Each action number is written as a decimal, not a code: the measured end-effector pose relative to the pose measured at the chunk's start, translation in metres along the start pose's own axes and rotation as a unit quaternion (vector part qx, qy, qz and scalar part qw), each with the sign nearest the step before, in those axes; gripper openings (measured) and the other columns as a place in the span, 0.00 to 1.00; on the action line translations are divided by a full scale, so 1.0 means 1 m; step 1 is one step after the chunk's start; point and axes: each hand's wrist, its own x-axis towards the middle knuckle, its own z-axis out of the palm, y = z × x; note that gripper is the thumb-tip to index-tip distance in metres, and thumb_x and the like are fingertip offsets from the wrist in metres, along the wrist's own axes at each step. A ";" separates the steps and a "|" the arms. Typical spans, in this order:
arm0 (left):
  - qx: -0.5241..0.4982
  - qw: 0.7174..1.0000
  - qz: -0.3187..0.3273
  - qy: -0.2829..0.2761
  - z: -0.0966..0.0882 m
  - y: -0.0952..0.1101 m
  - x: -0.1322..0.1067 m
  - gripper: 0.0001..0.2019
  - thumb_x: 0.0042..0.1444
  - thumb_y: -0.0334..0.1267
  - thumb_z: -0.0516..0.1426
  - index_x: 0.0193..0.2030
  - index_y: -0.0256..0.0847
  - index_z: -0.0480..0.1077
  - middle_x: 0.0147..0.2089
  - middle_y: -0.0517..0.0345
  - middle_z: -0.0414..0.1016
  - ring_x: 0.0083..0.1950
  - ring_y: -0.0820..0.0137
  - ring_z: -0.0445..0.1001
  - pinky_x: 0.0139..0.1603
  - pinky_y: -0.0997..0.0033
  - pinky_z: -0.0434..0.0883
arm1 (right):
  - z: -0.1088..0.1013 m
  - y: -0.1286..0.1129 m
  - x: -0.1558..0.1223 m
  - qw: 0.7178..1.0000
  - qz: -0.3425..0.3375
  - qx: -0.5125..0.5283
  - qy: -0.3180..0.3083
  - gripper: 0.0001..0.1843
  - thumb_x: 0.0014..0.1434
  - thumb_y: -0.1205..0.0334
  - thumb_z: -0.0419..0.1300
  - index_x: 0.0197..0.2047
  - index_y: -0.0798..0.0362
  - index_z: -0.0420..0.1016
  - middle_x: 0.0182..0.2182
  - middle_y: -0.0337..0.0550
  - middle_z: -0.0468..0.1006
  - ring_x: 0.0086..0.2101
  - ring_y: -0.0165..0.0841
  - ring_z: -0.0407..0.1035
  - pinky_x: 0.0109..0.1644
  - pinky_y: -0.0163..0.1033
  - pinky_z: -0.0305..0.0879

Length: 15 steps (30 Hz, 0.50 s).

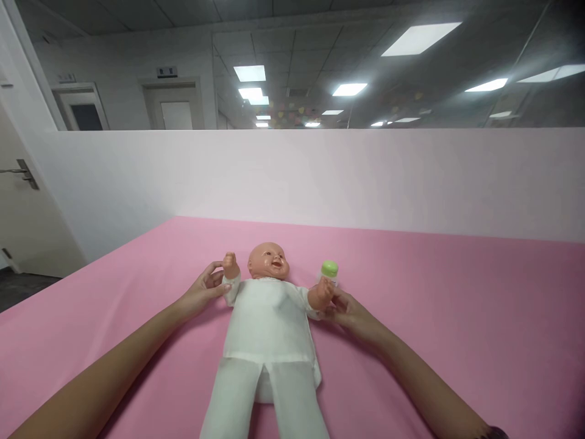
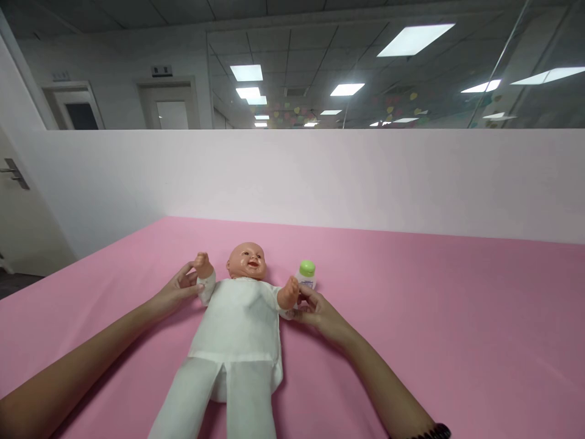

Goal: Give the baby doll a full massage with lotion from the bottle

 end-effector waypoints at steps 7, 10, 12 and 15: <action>0.098 0.978 -0.032 0.180 0.007 -0.020 0.005 0.27 0.60 0.52 0.59 0.60 0.52 0.52 0.51 0.53 0.70 0.48 0.63 0.75 0.46 0.61 0.74 | 0.019 0.009 0.013 0.989 0.007 0.030 0.142 0.35 0.58 0.36 0.59 0.59 0.49 0.57 0.51 0.49 0.75 0.52 0.41 0.70 0.56 0.44 0.65; 0.164 0.974 -0.014 0.156 0.007 -0.025 0.006 0.24 0.62 0.54 0.55 0.60 0.50 0.53 0.56 0.51 0.68 0.49 0.62 0.74 0.46 0.61 0.74 | 0.021 0.023 0.021 0.977 0.016 -0.029 0.212 0.35 0.58 0.31 0.55 0.56 0.49 0.55 0.43 0.47 0.79 0.43 0.41 0.74 0.52 0.46 0.67; 0.201 0.970 0.002 0.138 0.010 -0.026 0.005 0.25 0.64 0.54 0.52 0.63 0.51 0.53 0.61 0.50 0.66 0.51 0.62 0.73 0.47 0.60 0.73 | 0.020 0.031 0.024 0.967 0.008 -0.070 0.245 0.33 0.60 0.31 0.51 0.55 0.48 0.54 0.39 0.45 0.79 0.39 0.41 0.74 0.48 0.46 0.68; 0.258 0.958 0.015 0.120 0.014 -0.024 0.005 0.26 0.66 0.54 0.49 0.67 0.50 0.52 0.65 0.50 0.63 0.57 0.60 0.70 0.53 0.58 0.70 | 0.019 0.034 0.027 0.959 -0.001 -0.113 0.260 0.29 0.62 0.36 0.48 0.57 0.47 0.55 0.38 0.43 0.79 0.37 0.40 0.74 0.45 0.45 0.68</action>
